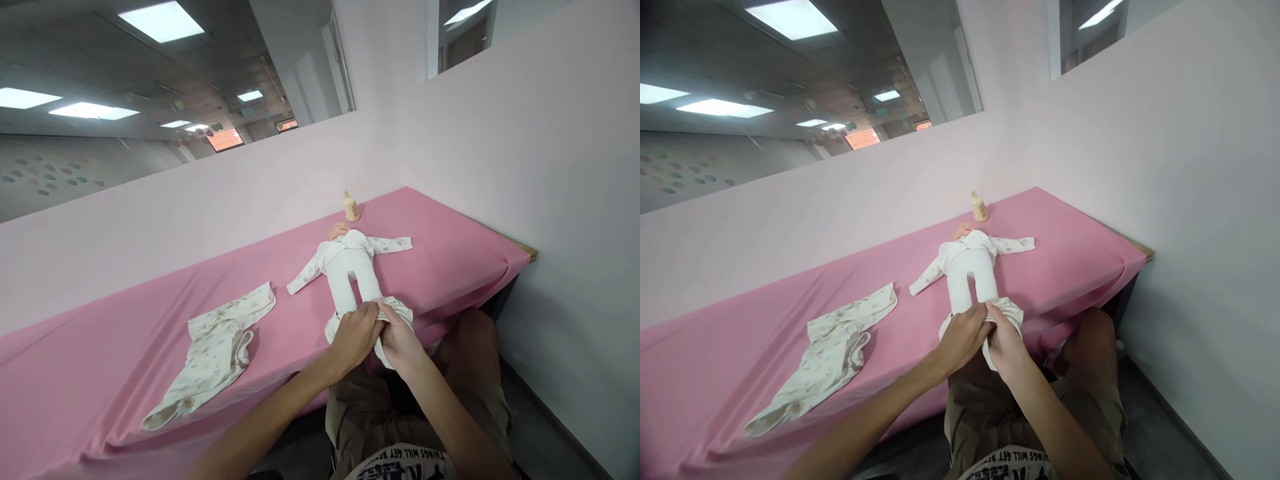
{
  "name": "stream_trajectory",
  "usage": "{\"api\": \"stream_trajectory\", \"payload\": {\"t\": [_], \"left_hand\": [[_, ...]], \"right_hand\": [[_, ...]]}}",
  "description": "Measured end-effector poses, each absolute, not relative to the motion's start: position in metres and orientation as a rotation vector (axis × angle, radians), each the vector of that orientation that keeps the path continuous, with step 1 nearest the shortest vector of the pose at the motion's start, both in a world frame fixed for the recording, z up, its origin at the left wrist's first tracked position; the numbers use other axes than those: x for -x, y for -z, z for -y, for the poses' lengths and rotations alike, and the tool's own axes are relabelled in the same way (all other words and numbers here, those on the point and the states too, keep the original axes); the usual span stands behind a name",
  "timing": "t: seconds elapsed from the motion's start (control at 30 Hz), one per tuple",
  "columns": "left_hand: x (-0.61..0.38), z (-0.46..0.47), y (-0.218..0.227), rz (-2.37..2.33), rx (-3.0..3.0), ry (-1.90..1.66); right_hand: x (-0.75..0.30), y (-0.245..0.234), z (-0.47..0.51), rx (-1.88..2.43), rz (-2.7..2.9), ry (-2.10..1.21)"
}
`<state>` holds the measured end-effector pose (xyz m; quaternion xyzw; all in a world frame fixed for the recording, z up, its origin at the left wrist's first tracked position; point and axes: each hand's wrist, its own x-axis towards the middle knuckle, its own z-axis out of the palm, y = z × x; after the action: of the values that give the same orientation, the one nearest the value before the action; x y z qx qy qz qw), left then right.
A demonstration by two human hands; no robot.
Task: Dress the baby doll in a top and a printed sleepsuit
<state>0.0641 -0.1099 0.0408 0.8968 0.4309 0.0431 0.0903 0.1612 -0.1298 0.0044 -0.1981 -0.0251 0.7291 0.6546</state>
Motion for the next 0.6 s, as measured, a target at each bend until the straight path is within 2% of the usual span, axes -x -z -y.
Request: {"api": "stream_trajectory", "payload": {"t": [0.2, 0.6], "left_hand": [[-0.065, 0.107, -0.042, -1.385, -2.515, -0.369], [-0.066, 0.096, -0.041, -1.153, -2.18, -0.579]], "right_hand": [[-0.17, -0.013, 0.13, 0.413, 0.088, -1.753], [-0.174, 0.003, 0.12, 0.503, 0.109, -1.743]]}}
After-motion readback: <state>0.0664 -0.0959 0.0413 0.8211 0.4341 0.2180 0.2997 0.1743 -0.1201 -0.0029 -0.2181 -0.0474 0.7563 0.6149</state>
